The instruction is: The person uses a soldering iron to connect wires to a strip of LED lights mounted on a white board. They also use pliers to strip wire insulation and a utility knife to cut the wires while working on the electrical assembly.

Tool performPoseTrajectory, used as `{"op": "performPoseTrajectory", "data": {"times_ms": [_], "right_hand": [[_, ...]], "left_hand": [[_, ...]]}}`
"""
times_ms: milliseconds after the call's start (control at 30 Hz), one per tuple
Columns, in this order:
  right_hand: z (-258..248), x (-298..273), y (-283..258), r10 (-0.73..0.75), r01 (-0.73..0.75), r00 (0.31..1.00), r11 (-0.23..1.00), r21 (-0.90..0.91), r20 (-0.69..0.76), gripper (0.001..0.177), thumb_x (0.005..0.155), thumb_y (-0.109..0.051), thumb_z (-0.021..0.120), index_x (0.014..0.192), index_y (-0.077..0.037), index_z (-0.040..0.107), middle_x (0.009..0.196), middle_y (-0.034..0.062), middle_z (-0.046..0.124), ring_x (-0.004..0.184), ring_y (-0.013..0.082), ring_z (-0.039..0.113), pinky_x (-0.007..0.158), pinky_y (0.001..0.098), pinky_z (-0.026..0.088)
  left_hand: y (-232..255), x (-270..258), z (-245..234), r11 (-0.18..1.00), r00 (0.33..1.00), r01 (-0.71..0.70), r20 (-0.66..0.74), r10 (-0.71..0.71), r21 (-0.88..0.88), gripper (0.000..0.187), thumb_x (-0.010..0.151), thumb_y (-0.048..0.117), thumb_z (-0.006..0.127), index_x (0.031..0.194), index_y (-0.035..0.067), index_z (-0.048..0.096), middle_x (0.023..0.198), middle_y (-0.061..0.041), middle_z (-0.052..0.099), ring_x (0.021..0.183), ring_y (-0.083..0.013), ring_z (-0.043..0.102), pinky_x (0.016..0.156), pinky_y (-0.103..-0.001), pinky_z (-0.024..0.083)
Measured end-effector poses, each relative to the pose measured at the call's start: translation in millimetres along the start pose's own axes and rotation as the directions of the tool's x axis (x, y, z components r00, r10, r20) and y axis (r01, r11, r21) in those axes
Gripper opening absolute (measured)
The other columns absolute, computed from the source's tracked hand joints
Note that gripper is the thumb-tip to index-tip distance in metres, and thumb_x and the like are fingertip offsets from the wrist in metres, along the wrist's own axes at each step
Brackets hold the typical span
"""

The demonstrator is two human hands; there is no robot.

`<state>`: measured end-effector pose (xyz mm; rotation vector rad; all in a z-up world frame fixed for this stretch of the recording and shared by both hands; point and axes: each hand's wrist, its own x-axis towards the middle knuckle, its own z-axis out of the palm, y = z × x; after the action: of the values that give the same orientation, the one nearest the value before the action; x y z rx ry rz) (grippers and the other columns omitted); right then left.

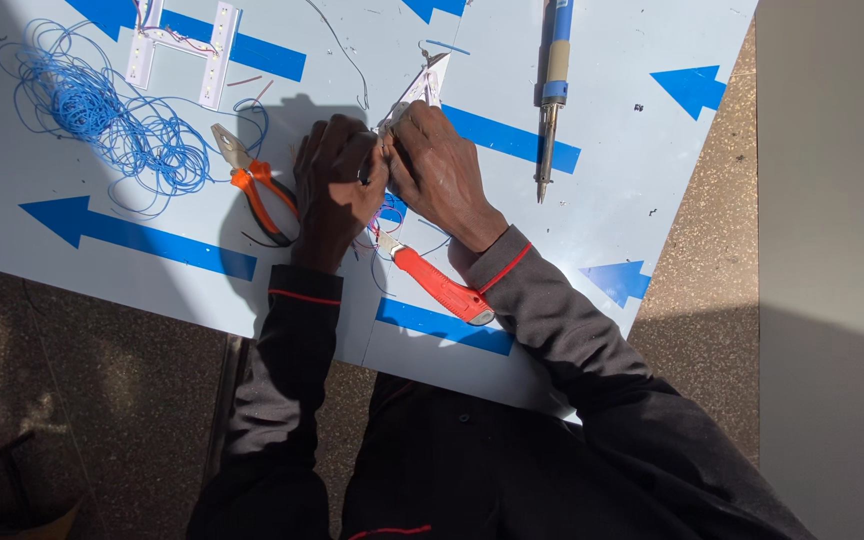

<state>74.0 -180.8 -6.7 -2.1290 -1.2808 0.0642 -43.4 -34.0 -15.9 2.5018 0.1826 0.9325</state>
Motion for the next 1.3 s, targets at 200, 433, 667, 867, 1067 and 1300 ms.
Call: {"op": "performPoseTrajectory", "data": {"times_ms": [200,433,667,867,1067,1300], "right_hand": [[-2.8,1.2,2.2,-0.013,0.014,0.999,0.999,-0.039,0.038,0.017,0.107,-0.020,0.074,0.110,-0.004,0.077,0.105,0.0080,0.059,0.092,0.0298,0.067,0.059,0.0399,0.059],[-3.8,1.2,-2.1,0.017,-0.015,0.999,0.999,-0.033,0.050,0.018,0.106,-0.017,0.074,0.117,-0.002,0.073,0.107,0.0102,0.057,0.095,0.0336,0.067,0.062,0.0436,0.060],[-5.3,1.3,-0.9,-0.069,0.069,0.998,0.995,0.077,-0.011,0.011,0.107,-0.005,0.054,0.117,-0.005,0.057,0.111,0.0161,0.051,0.092,0.0350,0.049,0.063,0.0478,0.040],[-6.9,8.7,1.5,-0.098,0.102,0.994,0.989,0.110,-0.037,0.013,0.110,-0.008,0.052,0.123,-0.006,0.056,0.115,0.0162,0.050,0.094,0.0351,0.050,0.067,0.0479,0.043],[-3.5,4.8,7.5,-0.080,0.080,0.997,0.994,0.075,-0.004,0.028,0.097,0.004,0.055,0.122,-0.007,0.056,0.116,0.0161,0.048,0.094,0.0366,0.049,0.065,0.0495,0.042],[-10.1,-2.3,15.0,-0.055,0.056,0.998,0.990,0.128,-0.013,0.032,0.098,0.015,0.060,0.120,-0.007,0.056,0.115,0.0164,0.052,0.092,0.0330,0.052,0.066,0.0452,0.043]], "left_hand": [[-7.4,8.5,-3.0,0.989,0.990,-0.119,0.083,0.111,0.091,0.015,0.098,0.002,0.077,0.093,0.015,0.072,0.096,0.001,0.061,0.083,-0.0216,0.068,0.068,-0.031,0.051],[-31.8,3.7,5.9,0.970,0.969,-0.231,0.109,0.223,0.071,0.014,0.103,-0.002,0.078,0.097,0.010,0.073,0.098,-0.005,0.067,0.085,-0.0273,0.071,0.070,-0.031,0.055],[-34.2,0.5,25.7,0.978,0.961,-0.204,0.198,0.192,0.044,0.029,0.095,0.004,0.094,0.113,-0.001,0.072,0.118,-0.018,0.070,0.094,-0.0339,0.072,0.076,-0.040,0.065],[-6.8,18.2,7.9,0.994,0.976,-0.110,0.188,0.106,0.010,0.015,0.097,-0.004,0.077,0.109,0.000,0.071,0.113,-0.015,0.065,0.085,-0.0371,0.064,0.069,-0.046,0.058],[-21.6,12.1,10.9,0.997,0.999,-0.004,-0.047,0.008,0.073,0.013,0.093,-0.009,0.065,0.097,0.002,0.061,0.106,-0.012,0.057,0.078,-0.0292,0.056,0.063,-0.040,0.054],[-22.2,10.7,-28.9,0.970,0.991,0.093,-0.112,-0.069,0.223,0.030,0.120,0.020,0.061,0.101,0.002,0.076,0.092,-0.012,0.073,0.080,-0.0269,0.069,0.065,-0.040,0.055]]}}
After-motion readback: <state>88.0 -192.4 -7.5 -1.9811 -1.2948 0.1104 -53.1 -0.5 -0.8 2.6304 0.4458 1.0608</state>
